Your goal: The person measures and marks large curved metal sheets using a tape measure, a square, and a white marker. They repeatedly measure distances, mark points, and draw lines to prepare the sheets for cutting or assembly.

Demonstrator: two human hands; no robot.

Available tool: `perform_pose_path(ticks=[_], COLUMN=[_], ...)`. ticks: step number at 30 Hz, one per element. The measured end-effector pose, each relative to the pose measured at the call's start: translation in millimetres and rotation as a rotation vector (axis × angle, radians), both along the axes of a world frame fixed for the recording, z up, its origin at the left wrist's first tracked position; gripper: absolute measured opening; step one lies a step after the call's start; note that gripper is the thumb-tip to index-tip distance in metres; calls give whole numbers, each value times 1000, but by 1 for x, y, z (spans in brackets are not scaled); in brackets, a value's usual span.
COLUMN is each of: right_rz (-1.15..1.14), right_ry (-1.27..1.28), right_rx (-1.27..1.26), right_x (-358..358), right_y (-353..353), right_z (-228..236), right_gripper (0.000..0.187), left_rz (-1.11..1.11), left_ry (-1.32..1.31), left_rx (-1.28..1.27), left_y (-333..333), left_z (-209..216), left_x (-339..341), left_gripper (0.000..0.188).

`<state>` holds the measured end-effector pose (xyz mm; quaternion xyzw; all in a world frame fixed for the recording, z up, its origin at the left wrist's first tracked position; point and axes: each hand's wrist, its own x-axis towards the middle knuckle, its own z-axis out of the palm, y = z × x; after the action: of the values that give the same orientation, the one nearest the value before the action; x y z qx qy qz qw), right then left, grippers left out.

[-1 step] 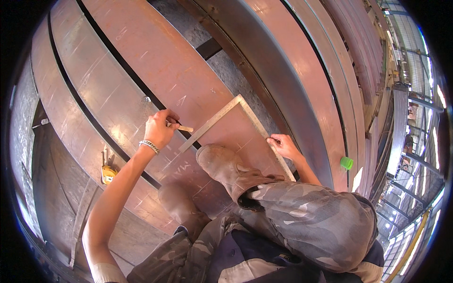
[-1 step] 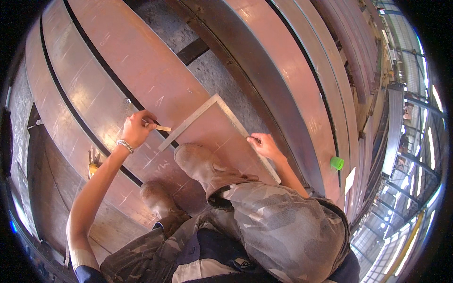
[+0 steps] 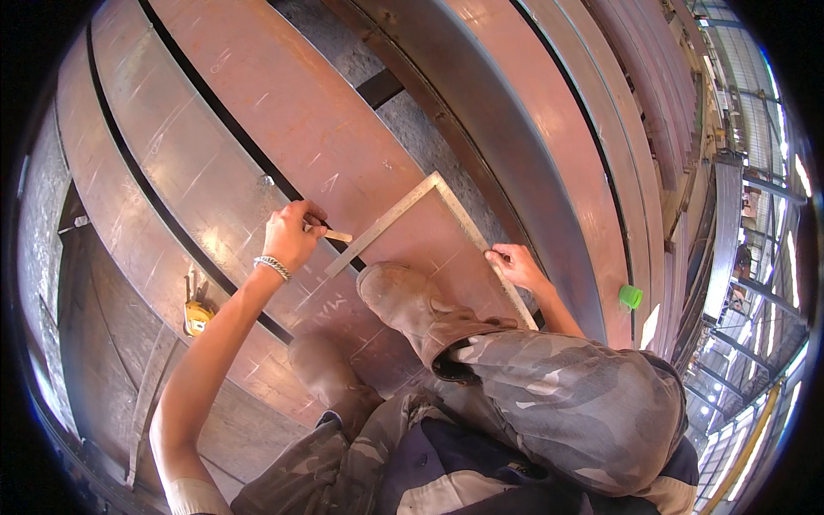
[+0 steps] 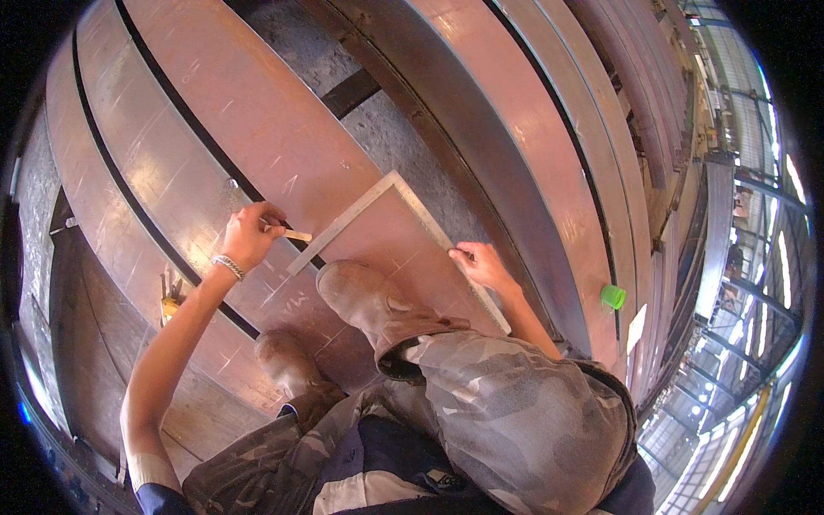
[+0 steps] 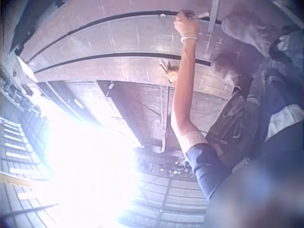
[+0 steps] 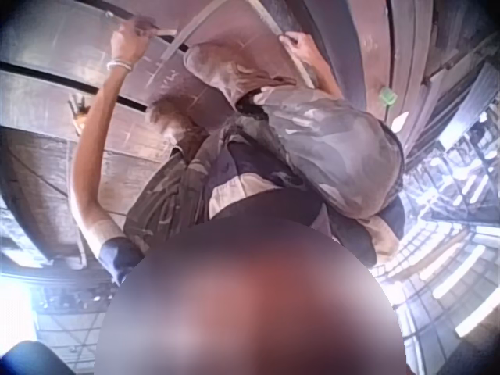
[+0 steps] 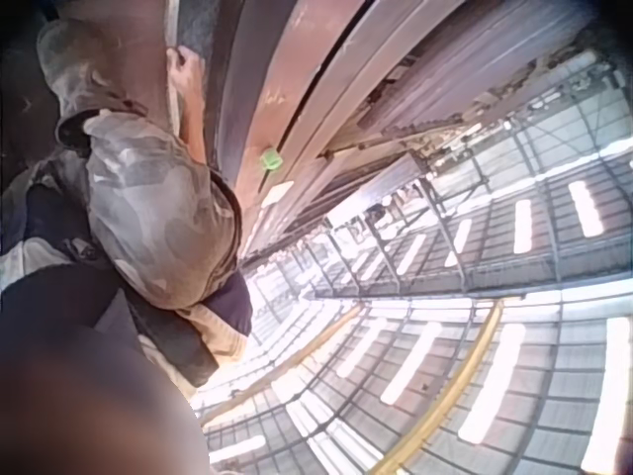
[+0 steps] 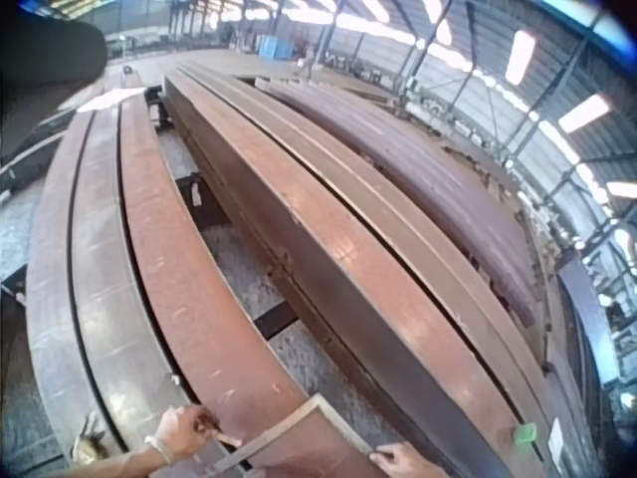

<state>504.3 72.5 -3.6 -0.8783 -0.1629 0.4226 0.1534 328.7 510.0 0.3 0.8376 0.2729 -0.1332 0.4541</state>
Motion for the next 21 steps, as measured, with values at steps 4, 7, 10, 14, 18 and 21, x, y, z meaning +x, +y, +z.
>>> perform_pose_path(ticks=[4, 7, 10, 14, 18, 21], right_rz=[-38, -13, -14, -12, -3, 22], right_ry=[-26, 27, 35, 0, 7, 4], right_rx=[20, -37, -44, 11, -8, -16], right_x=[-4, 0, 7, 5, 5, 6], right_y=[0, 5, 12, 14, 14, 14], right_z=[0, 5, 8, 8, 8, 9], right_gripper=[44, 43, 39, 36, 36, 37], left_rz=[-102, -223, -280, -233, -118, -94], left_ry=[-35, -13, 11, -28, -90, -140], left_rx=[53, 125, 173, 254, 206, 137], left_y=[-3, -2, 0, 3, 7, 0], left_z=[-4, -5, -4, 4, 13, 18], left_x=[-6, -8, -5, 1, 16, 26], left_gripper=[19, 18, 16, 11, 12, 15])
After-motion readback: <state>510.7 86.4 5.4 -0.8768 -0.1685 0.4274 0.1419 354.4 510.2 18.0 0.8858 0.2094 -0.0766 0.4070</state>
